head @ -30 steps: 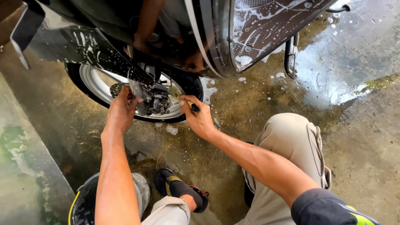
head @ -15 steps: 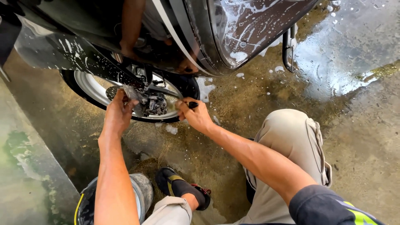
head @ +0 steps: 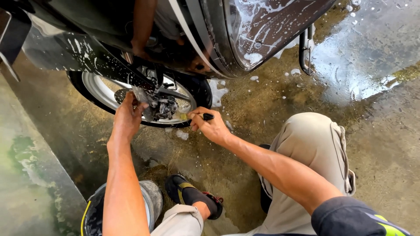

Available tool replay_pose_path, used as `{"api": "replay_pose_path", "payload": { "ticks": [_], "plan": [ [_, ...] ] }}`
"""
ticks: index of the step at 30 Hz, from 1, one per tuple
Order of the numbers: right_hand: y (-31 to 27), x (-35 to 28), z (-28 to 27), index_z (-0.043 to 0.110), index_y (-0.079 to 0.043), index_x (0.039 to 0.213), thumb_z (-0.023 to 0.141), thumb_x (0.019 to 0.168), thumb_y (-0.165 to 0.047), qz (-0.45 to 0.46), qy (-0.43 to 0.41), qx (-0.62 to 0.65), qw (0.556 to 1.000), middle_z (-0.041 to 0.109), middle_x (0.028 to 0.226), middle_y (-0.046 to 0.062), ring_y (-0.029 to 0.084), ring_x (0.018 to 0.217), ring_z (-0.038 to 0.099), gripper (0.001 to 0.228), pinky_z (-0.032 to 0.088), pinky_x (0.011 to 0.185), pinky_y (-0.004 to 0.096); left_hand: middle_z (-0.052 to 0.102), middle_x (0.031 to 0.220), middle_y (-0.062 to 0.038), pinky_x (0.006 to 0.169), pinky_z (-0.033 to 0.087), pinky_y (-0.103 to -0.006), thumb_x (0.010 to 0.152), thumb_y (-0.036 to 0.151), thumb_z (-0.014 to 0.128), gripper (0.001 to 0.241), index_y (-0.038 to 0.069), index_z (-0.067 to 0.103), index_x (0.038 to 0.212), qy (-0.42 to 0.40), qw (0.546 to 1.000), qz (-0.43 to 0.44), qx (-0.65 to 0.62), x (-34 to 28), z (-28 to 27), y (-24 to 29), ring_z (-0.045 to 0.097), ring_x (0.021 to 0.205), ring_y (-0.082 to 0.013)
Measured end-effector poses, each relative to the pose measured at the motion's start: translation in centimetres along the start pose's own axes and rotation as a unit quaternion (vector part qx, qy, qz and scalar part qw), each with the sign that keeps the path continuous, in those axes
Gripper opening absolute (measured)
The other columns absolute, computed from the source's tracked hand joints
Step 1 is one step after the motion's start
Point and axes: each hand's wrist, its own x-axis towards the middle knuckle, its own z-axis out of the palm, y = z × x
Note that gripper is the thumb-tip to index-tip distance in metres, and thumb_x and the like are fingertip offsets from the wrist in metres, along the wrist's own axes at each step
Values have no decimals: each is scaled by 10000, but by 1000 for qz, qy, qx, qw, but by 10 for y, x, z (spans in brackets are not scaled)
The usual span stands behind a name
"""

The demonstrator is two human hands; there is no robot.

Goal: Cleaning the front wheel and brake assembly of a motorcycle using a brush and soapy water.

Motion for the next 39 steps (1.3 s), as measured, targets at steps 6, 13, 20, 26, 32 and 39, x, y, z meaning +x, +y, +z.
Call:
{"api": "replay_pose_path", "payload": {
  "ticks": [6, 13, 20, 26, 32, 39],
  "plan": [
    [18, 1, -3, 762, -90, 1018, 589, 966, -178, 26, 5, 64, 998, 734, 694, 104, 198, 685, 725, 201, 605, 744, 341, 701, 1139, -256, 895, 512, -696, 1035, 196, 684, 392, 5, 520, 1335, -2, 1000, -9, -7, 4, 2, -6, 645, 1102, -522],
    [3, -2, -1, 791, -115, 987, 646, 923, -127, -38, 13, -4, 999, 734, 643, 87, 170, 636, 701, 160, 574, 665, 301, 705, 1112, -271, 883, 507, -704, 1015, 249, 716, 426, 10, 516, 1306, 9, 1000, -2, 23, 7, 7, -27, 649, 1084, -530],
    [1, 9, -14, 745, -89, 997, 686, 904, -66, -209, -144, -182, 950, 708, 943, 191, 446, 917, 702, 113, 560, 836, 518, 713, 1142, -246, 886, 511, -662, 995, 282, 737, 495, 26, 510, 1352, 9, 999, -4, 42, 8, 7, -36, 655, 1117, -489],
    [10, 3, -14, 724, -119, 1012, 661, 944, -103, -216, -165, -203, 941, 685, 962, 168, 449, 932, 687, 94, 552, 815, 509, 716, 1148, -239, 907, 504, -641, 996, 277, 734, 446, 36, 542, 1318, 8, 1000, -9, 27, 7, 11, -35, 657, 1119, -483],
    [1, -1, -10, 723, -161, 1013, 659, 950, -146, -219, -162, -218, 937, 677, 932, 130, 416, 900, 694, 91, 560, 777, 486, 713, 1142, -234, 920, 490, -661, 993, 301, 727, 428, 60, 538, 1292, 13, 999, -1, 38, 8, 10, -31, 643, 1132, -493],
    [-26, -14, 0, 674, -186, 1026, 599, 981, -210, -220, -166, -326, 904, 648, 973, 103, 430, 849, 679, 91, 568, 717, 513, 709, 1155, -237, 930, 488, -677, 1019, 263, 697, 391, 43, 540, 1302, 15, 999, -2, 34, 5, 7, -26, 634, 1139, -514]
  ]
}}
